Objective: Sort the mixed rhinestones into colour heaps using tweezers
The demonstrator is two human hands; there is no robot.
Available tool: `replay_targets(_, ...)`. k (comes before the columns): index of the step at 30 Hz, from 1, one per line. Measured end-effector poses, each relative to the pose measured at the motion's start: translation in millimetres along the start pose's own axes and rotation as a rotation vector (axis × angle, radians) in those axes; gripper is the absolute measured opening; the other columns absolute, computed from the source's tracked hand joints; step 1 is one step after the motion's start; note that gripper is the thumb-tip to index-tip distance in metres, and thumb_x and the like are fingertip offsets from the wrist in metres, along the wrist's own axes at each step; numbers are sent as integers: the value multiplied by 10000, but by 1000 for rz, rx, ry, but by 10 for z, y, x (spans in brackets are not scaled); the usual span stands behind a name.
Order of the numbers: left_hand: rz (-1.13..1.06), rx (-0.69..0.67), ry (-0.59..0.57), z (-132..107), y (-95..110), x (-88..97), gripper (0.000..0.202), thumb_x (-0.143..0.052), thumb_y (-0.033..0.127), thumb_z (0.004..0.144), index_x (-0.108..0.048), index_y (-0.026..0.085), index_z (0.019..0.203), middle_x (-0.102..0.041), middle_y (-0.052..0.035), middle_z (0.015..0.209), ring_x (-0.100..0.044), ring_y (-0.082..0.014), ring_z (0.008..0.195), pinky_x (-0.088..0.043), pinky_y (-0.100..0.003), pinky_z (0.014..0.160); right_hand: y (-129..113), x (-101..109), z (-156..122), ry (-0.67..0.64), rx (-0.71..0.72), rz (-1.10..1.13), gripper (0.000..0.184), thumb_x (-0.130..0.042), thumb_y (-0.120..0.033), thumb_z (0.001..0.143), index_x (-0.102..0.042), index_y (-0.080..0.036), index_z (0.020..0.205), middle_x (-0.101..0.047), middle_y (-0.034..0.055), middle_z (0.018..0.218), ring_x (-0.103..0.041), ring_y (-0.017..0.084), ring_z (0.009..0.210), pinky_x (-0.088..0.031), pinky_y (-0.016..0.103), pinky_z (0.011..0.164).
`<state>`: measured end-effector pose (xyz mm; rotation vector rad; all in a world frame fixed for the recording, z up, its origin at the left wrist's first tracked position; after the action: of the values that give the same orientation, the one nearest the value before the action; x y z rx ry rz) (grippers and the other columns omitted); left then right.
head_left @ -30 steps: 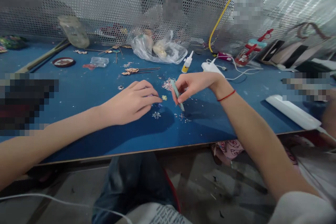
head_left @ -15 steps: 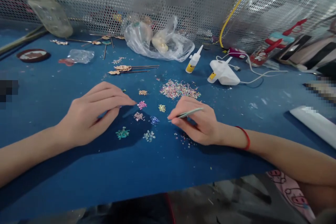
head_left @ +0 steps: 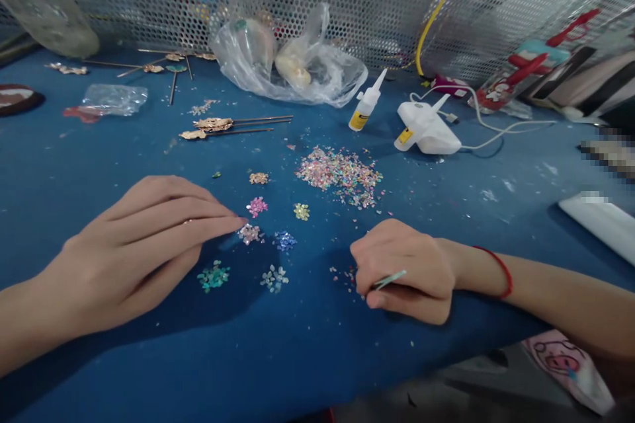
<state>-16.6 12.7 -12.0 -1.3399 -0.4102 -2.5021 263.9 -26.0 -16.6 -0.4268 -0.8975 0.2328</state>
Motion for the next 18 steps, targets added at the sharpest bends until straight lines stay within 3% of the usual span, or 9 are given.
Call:
replay_targets(7,-3,22,17,3,-6,-9,609,-492,94,993,-503,392,1524,-735,26,1185,-619,-216,1131,-477,-405,1030,-48,-14,10,-54,13,-36,131,-469,-205,1056,-547,-200,952,-592,0,636,-512,150,537,-399,297,516)
replay_targets(13,77,-28,5,25,13,-8,404,-507,100,990,-674,238,1331,-752,-24,1150,-614,-232,1121,-476,-412,1012,-67,-34,-13,-60,10,-105,113,-479,-199,1060,-548,-199,971,-613,6,653,-524,145,550,-400,296,511)
replay_targets(18,111,-9,-4,57,22,10,332,-496,81,987,-707,172,1227,-761,-60,1120,-623,-232,1103,-485,-405,978,-58,-36,-33,-88,-52,-78,129,-475,-211,1066,-541,-201,955,-612,10,642,-538,146,564,-436,276,526)
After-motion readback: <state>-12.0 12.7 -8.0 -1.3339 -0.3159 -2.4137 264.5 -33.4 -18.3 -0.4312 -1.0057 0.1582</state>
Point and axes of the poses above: each hand's wrist, its own z-axis towards the middle knuckle, its own x-axis out of the back of the hand, y = z × x, the point moved 4 cm from there along z, towards the middle knuckle
